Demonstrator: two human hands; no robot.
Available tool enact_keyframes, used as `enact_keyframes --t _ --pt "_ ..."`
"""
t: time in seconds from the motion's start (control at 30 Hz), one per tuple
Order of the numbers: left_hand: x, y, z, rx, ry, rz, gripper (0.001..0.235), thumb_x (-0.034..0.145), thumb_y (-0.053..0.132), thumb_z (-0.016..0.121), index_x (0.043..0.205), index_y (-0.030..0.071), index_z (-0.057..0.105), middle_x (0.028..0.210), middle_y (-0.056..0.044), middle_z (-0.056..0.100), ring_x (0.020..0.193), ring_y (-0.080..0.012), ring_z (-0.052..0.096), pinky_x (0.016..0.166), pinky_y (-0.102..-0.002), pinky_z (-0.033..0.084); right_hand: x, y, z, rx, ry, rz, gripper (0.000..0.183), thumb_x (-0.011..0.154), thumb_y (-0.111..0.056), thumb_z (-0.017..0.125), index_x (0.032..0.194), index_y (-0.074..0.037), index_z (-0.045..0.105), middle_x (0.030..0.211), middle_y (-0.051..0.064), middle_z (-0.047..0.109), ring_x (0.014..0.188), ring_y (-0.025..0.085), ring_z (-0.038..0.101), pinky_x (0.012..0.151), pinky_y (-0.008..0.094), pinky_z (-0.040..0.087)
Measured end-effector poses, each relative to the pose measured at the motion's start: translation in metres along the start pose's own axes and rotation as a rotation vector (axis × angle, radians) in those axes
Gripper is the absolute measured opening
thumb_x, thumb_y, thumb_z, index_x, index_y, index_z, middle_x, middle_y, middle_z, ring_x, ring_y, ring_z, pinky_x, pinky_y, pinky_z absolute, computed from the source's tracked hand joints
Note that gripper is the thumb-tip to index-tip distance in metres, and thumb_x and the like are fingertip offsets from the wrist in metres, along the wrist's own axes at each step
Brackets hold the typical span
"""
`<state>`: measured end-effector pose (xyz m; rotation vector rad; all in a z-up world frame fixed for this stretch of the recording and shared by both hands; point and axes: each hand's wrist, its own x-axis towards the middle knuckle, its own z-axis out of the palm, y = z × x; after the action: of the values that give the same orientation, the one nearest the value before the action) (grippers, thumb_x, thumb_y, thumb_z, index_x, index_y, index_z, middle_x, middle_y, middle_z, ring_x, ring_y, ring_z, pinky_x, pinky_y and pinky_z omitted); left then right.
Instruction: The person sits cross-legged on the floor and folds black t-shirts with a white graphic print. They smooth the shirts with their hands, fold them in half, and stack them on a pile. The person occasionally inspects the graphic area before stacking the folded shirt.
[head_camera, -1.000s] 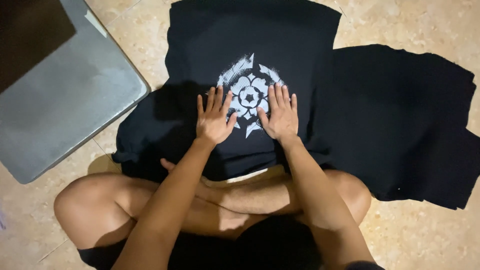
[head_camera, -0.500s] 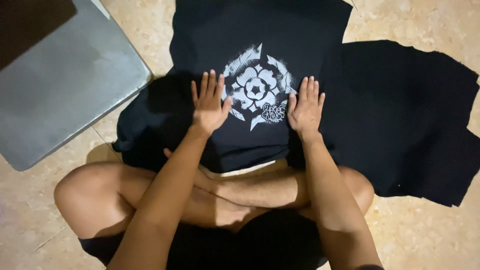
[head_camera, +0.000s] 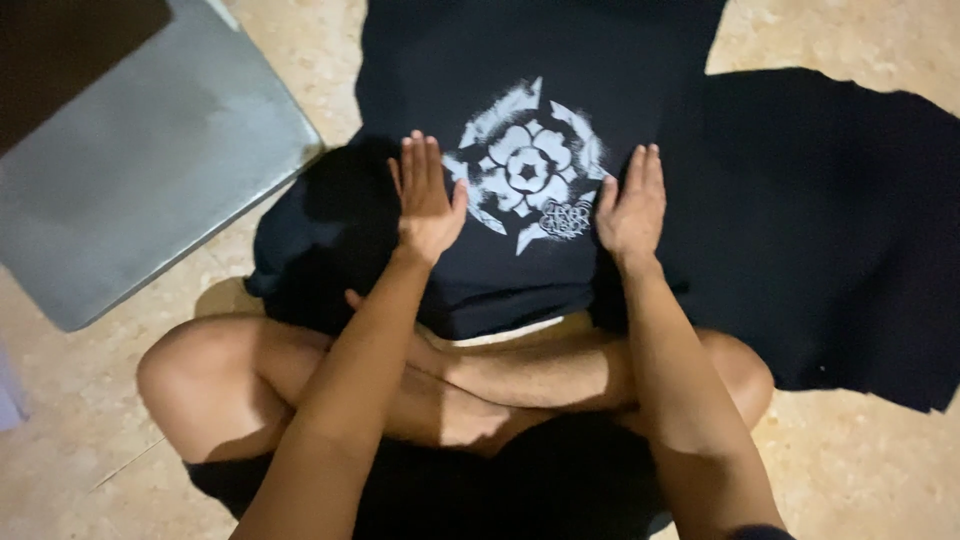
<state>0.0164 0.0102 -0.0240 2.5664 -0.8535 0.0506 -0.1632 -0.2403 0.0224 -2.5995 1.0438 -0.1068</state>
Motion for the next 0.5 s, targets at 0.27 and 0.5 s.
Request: enact_keyframes --t 0.27,0.5 --pt "0.001 -0.012 0.005 0.005 0.002 0.008 0.059 0.099 0.027 0.061 0.151 0.000 0.047 0.157 -0.023 0.044 0.149 -0.0386 0.037 0.123 -0.055 0.024 0.015 0.052 0.007 0.017 0.048 -0.043 0.049 0.099 -0.017 0.065 0.146 -0.003 0.058 0.135 0.023 0.058 0.126 0.044 0.058 0.104 0.052 0.049" --pt "0.018 -0.032 0.014 0.096 0.039 0.098 0.039 0.098 0.024 0.062 0.134 0.008 0.063 0.137 -0.011 0.059 0.131 -0.0318 0.053 0.109 -0.047 0.042 0.010 0.061 0.006 -0.007 -0.016 -0.051 0.030 0.098 -0.029 0.072 0.128 -0.024 0.069 0.132 0.011 0.057 0.120 0.037 0.062 0.097 0.048 0.055"
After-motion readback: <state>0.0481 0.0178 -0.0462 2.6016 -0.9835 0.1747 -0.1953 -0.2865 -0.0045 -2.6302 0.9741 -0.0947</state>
